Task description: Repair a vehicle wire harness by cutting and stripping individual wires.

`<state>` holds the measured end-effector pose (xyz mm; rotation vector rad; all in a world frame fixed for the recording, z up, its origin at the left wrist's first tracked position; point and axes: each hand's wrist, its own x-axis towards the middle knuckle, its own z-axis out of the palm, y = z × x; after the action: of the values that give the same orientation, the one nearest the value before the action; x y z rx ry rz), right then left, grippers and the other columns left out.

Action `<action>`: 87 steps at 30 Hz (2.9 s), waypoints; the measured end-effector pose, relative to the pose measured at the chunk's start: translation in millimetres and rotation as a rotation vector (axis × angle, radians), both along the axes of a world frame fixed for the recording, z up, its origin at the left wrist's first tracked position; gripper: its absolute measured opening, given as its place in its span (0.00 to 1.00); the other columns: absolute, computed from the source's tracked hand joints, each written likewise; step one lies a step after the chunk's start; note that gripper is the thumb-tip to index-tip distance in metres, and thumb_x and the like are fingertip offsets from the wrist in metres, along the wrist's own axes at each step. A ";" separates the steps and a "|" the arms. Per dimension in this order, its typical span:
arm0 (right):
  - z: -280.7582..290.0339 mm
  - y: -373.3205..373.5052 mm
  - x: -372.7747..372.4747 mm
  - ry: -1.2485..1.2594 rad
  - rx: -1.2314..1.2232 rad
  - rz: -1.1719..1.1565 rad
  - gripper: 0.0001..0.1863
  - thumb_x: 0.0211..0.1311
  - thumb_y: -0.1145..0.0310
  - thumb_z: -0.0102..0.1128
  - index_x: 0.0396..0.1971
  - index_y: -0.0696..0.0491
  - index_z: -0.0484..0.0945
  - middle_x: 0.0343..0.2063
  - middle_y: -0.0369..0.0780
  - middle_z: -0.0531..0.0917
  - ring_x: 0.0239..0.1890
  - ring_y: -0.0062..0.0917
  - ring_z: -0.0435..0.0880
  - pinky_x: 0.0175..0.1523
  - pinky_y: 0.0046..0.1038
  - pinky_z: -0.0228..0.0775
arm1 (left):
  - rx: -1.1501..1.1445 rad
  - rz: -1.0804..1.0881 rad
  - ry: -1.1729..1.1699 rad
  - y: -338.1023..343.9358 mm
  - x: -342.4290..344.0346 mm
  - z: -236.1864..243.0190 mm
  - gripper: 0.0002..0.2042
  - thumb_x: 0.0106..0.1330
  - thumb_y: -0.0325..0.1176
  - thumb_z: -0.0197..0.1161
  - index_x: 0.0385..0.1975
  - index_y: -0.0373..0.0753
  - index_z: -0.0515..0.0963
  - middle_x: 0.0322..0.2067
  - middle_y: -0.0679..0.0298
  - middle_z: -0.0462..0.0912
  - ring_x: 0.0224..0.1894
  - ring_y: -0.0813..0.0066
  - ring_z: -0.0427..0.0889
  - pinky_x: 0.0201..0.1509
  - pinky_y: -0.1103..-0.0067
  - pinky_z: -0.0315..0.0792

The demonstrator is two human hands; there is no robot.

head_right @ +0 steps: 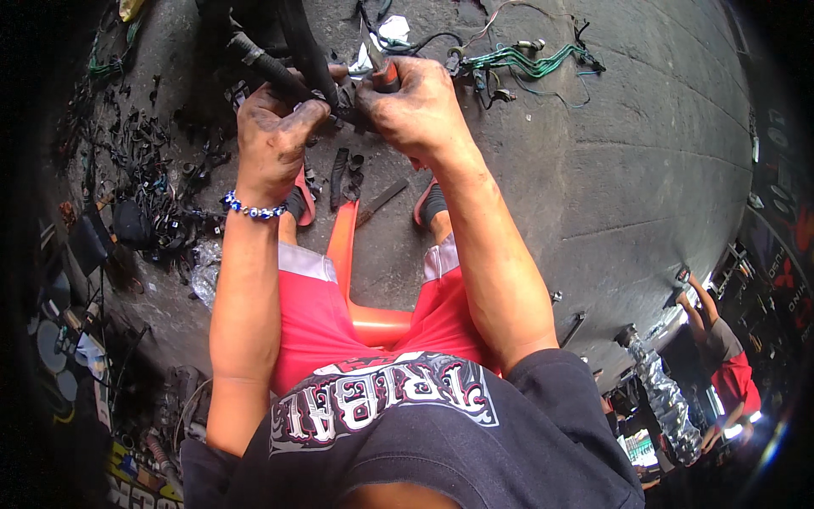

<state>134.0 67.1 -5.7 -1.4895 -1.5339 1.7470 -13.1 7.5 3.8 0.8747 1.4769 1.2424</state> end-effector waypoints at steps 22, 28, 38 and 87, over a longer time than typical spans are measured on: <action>-16.0 -3.0 -4.7 0.164 0.057 -0.286 0.05 0.50 0.72 0.59 0.23 0.59 0.76 0.16 0.34 0.75 0.15 0.14 0.71 0.17 0.16 0.61 | -0.051 0.113 0.456 4.6 27.9 -2.2 0.13 0.49 0.34 0.68 0.19 0.30 0.76 0.15 0.65 0.78 0.18 0.82 0.75 0.23 0.87 0.68; 3.5 1.2 -1.9 0.408 -0.216 -0.304 0.06 0.51 0.71 0.58 0.24 0.58 0.76 0.16 0.36 0.76 0.13 0.16 0.72 0.11 0.16 0.60 | -0.211 0.078 0.280 9.5 18.1 6.5 0.13 0.49 0.35 0.69 0.20 0.28 0.78 0.16 0.63 0.79 0.17 0.83 0.75 0.19 0.88 0.66; -1.1 -3.6 -8.2 0.128 0.096 -0.239 0.05 0.52 0.71 0.57 0.22 0.57 0.74 0.15 0.33 0.74 0.12 0.12 0.67 0.11 0.16 0.56 | -0.160 0.049 0.451 5.4 10.7 -5.3 0.16 0.43 0.36 0.67 0.07 0.30 0.72 0.08 0.57 0.73 0.10 0.79 0.69 0.16 0.79 0.63; -13.9 8.1 -1.7 -0.011 0.270 -0.084 0.07 0.39 0.70 0.62 0.18 0.57 0.77 0.11 0.39 0.76 0.15 0.18 0.72 0.25 0.24 0.66 | 0.096 -0.089 0.777 9.1 6.7 5.8 0.14 0.46 0.35 0.64 0.06 0.33 0.73 0.04 0.60 0.69 0.07 0.71 0.69 0.13 0.79 0.63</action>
<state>132.3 75.2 -19.6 -1.4074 -1.6145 1.4228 -6.5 16.5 9.6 1.5845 1.9484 0.9455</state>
